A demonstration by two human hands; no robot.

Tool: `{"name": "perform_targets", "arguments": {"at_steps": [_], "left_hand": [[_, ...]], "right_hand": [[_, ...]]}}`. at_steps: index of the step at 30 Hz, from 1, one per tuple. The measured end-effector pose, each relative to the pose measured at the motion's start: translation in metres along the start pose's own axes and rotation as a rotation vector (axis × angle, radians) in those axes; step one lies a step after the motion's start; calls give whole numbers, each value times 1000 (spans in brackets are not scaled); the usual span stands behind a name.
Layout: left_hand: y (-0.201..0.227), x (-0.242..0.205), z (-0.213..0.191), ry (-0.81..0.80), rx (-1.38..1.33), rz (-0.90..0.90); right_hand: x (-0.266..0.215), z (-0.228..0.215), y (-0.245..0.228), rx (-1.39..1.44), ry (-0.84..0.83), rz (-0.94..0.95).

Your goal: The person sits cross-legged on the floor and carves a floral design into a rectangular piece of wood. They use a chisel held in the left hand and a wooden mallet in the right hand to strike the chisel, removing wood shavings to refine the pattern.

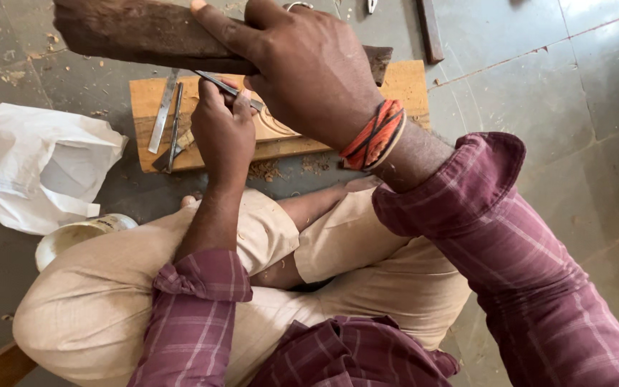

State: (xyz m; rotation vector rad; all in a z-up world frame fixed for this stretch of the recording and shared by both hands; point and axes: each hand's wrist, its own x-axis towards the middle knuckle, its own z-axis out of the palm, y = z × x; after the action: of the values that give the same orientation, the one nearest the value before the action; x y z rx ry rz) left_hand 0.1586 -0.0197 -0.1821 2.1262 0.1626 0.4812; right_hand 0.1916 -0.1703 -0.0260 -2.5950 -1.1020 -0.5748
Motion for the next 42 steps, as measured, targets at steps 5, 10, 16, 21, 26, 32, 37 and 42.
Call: {"name": "perform_targets", "arguments": {"at_steps": [5, 10, 16, 21, 26, 32, 37, 42], "left_hand": [[6, 5, 0, -29, -13, -34], [5, 4, -2, -51, 27, 24], [5, 5, -2, -43, 62, 44], [9, 10, -2, -94, 37, 14], [5, 12, -2, -152, 56, 22], [10, 11, -3, -143, 62, 70], [14, 12, -9, -61, -176, 57], [11, 15, -7, -47, -201, -45]], "right_hand": [[3, -4, 0, -124, -118, 47], [1, -8, 1, -91, -59, 43], [-1, -13, 2, -71, -66, 51], [-3, -14, 2, -137, -82, 58], [-5, -13, 2, -137, -109, 79], [-7, -19, 5, -23, -133, 161], [-22, -21, 22, 216, -37, 178], [-45, -1, 40, 497, 34, 261]]}}
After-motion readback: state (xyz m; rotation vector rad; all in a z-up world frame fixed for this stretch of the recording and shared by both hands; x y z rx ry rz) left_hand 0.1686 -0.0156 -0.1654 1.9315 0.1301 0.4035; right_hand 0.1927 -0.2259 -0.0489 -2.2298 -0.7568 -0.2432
